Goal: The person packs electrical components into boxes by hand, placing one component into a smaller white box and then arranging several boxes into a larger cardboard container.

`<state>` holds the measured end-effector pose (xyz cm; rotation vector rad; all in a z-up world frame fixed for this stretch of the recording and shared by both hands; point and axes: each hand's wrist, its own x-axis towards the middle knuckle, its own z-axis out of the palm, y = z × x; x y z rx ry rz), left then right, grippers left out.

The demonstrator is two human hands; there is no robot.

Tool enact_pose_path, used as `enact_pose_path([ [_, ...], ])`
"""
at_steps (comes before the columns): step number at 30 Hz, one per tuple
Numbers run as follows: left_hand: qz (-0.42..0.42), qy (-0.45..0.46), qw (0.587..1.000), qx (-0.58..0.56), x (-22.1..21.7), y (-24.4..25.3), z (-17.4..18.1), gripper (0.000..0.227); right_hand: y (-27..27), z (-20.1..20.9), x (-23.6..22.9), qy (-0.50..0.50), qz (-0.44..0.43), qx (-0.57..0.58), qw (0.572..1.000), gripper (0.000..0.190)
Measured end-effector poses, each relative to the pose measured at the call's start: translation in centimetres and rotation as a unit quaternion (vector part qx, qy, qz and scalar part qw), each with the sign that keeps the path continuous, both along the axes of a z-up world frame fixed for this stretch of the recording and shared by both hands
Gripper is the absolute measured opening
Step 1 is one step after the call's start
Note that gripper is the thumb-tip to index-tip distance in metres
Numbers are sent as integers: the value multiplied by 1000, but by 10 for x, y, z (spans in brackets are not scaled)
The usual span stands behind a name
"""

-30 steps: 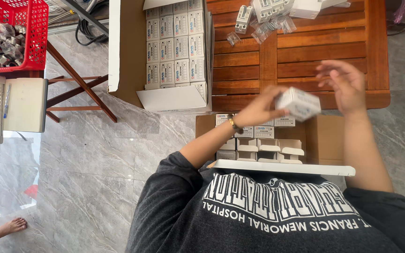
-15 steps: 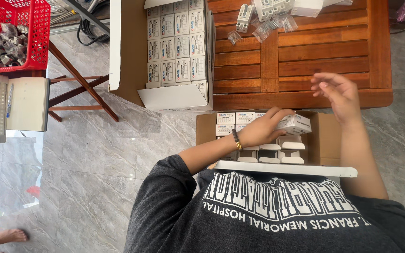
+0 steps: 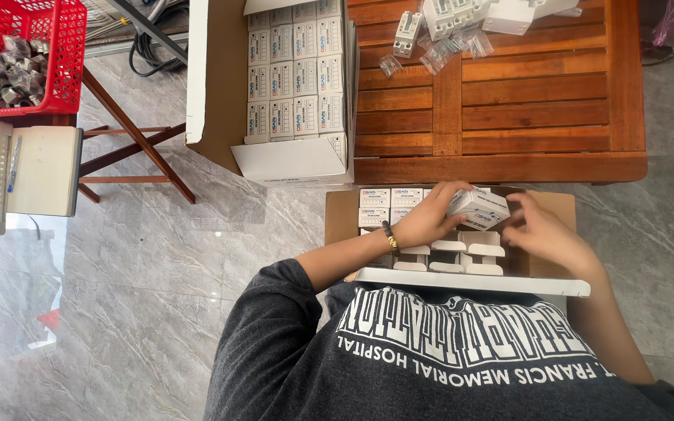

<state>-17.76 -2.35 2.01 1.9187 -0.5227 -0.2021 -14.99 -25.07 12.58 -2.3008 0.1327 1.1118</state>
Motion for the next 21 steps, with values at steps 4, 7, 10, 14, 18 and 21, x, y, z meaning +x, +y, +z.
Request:
enact_pose_path([
  [4,4,3,1000,4,-5,0,9,54,-1,-26,-14,13,14,-33,999,74],
  [7,-13,16,999,42,-5,-1,12,52,-17,-57,-19,-55,114,-66,990,85],
  [10,-31,-30,996,84,-9,-7,9,51,-22,-63,-23,-56,82,-58,993,66],
  [14,-63,-83,981,166,-16,-7,29,47,-23,-52,-25,-59,58,-27,996,55],
  [18,-64,-236,927,284,-11,-20,11,37,-24,-44,-24,-37,56,-6,998,53],
  [21,-67,-294,893,333,-5,-31,-9,33,-28,-42,-22,-28,51,10,998,53],
])
